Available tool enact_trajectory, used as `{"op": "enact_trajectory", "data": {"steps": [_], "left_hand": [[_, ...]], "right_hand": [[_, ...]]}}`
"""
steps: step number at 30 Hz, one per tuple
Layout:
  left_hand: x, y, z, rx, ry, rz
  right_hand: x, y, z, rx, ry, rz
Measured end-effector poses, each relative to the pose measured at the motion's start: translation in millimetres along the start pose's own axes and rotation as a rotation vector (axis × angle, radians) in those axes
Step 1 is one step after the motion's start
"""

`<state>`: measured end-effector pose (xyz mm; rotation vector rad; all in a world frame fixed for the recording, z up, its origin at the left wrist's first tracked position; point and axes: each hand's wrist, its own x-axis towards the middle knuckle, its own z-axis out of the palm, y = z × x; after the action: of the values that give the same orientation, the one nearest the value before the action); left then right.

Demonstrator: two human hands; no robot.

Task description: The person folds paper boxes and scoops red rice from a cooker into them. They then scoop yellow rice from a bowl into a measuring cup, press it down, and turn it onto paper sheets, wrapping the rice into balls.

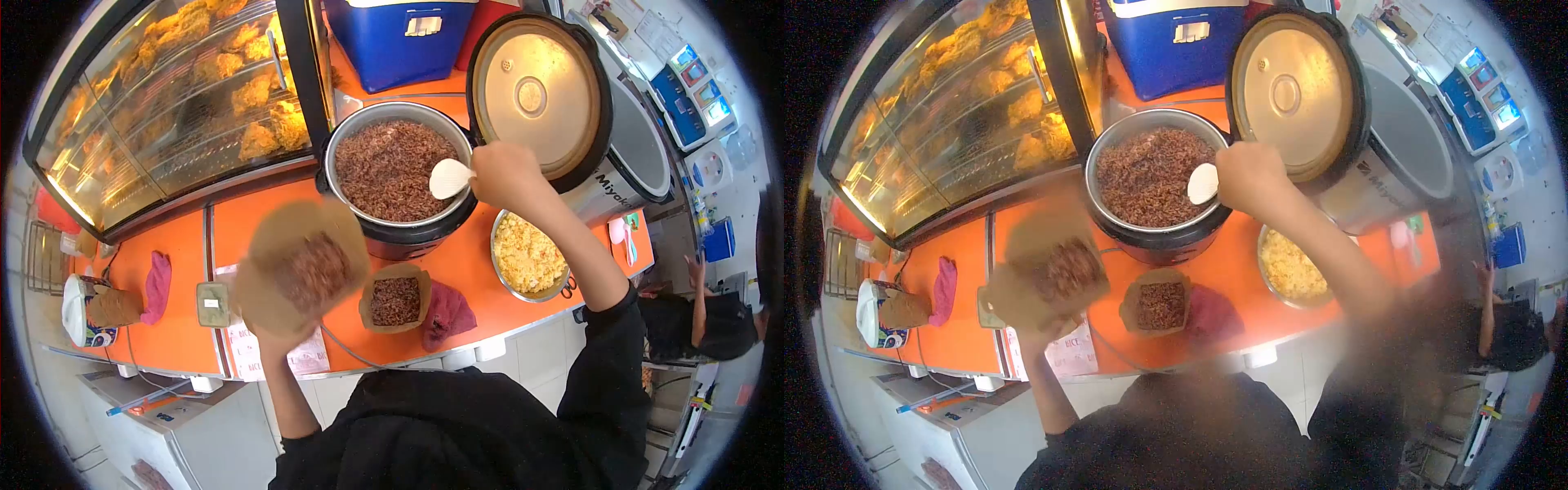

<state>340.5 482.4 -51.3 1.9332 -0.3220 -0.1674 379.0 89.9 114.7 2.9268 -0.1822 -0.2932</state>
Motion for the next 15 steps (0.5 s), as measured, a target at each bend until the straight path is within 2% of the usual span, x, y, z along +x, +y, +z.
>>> {"op": "enact_trajectory", "data": {"steps": [1, 3, 5, 6, 7, 8, 9, 11, 15], "left_hand": [[6.1, 9.5, 4.6, -0.001, 0.001, -0.004], [25.7, 43.3, 30.5, -0.26, -0.052, 0.431], [33.2, 41.5, 51.8, -0.432, -0.243, 0.225], [41.9, 39.6, 56.2, -0.439, -0.239, 0.223], [51.7, 38.2, 60.8, -0.437, -0.344, 0.276], [56.9, 35.9, 64.2, -0.434, -0.448, 0.33], [60.1, 32.0, 65.8, -0.444, -0.444, 0.332], [67.9, 25.7, 66.1, -0.205, -0.552, 0.349], [68.2, 27.0, 61.2, -0.311, -0.519, 0.292]], "right_hand": [[6.0, 0.2, 4.9, -0.001, -0.003, -0.003], [14.6, 2.8, 13.5, 0.16, -0.054, -0.055], [19.6, 0.2, 21.1, 0.173, -0.089, -0.049], [21.1, 0.3, 28.5, 0.228, -0.009, -0.107], [22.2, -0.3, 33.5, 0.279, 0.071, -0.167], [21.2, -2.2, 35.9, 0.268, 0.066, -0.171], [19.3, -3.7, 37.5, 0.279, 0.077, -0.174], [15.5, -4.1, 40.0, 0.282, 0.092, -0.174], [11.0, -12.4, 42.9, 0.359, 0.048, -0.172]]}}
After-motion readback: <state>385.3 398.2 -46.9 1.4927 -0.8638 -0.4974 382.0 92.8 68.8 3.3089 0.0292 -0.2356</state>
